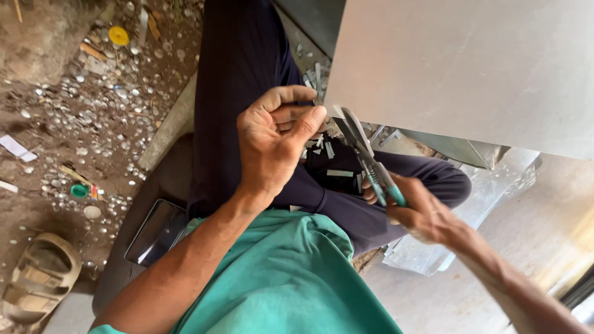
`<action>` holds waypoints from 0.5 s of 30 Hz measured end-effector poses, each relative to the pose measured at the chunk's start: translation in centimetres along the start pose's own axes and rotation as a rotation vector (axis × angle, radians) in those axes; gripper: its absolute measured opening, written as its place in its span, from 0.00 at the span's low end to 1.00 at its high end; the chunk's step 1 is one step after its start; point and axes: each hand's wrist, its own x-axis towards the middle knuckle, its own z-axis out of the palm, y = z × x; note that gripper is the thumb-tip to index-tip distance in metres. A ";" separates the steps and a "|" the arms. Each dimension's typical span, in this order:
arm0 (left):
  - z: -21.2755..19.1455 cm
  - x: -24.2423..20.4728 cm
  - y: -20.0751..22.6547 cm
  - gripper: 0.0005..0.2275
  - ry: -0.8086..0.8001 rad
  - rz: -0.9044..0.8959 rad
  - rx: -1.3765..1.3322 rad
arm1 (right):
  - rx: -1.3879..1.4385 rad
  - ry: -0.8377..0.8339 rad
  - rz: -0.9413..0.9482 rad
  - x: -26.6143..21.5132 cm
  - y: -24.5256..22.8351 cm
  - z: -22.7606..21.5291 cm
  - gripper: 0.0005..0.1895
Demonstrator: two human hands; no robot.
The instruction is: The person sits cross-legged on the floor and uses tin snips to cut a large metal sheet into smaller pieces. They repeatedly reposition the sheet and cut along its edges, creating small metal scraps that fall onto their lap and the floor.
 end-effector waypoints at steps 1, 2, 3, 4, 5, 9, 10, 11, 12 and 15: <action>0.3 0.0 0.2 0.11 -0.003 -0.014 -0.020 | -0.083 -0.021 0.121 -0.1 -0.1 -0.8 0.36; 0.4 0.1 0.1 0.11 -0.012 0.011 -0.050 | -0.082 -0.020 0.011 -0.1 -0.1 -1.4 0.35; 0.3 0.3 -0.1 0.12 -0.021 0.037 -0.079 | -0.078 -0.018 -0.098 0.0 -0.2 -2.0 0.35; 0.0 0.5 -0.6 0.13 -0.031 0.063 -0.108 | -0.074 -0.015 -0.208 0.3 -0.3 -2.4 0.34; -0.3 0.3 -1.3 0.14 -0.032 0.067 -0.115 | -0.105 -0.016 -0.197 0.5 -0.4 -2.8 0.31; -1.4 -0.3 -3.2 0.15 0.003 0.046 -0.096 | -0.280 -0.001 -0.046 1.0 -0.8 -4.1 0.17; -1.7 -0.3 -2.9 0.16 0.020 0.030 -0.080 | -0.335 0.008 0.021 1.0 -0.7 -4.1 0.13; -1.8 -0.1 -2.3 0.14 -0.020 0.044 -0.042 | -0.338 0.033 0.001 1.1 -0.5 -4.0 0.12; -1.7 0.3 -1.2 0.12 -0.059 0.057 -0.004 | -0.342 0.059 -0.018 1.0 -0.1 -3.8 0.11; 0.2 2.9 2.9 0.05 -0.225 0.157 0.203 | -0.321 0.094 0.092 0.4 2.4 -2.4 0.10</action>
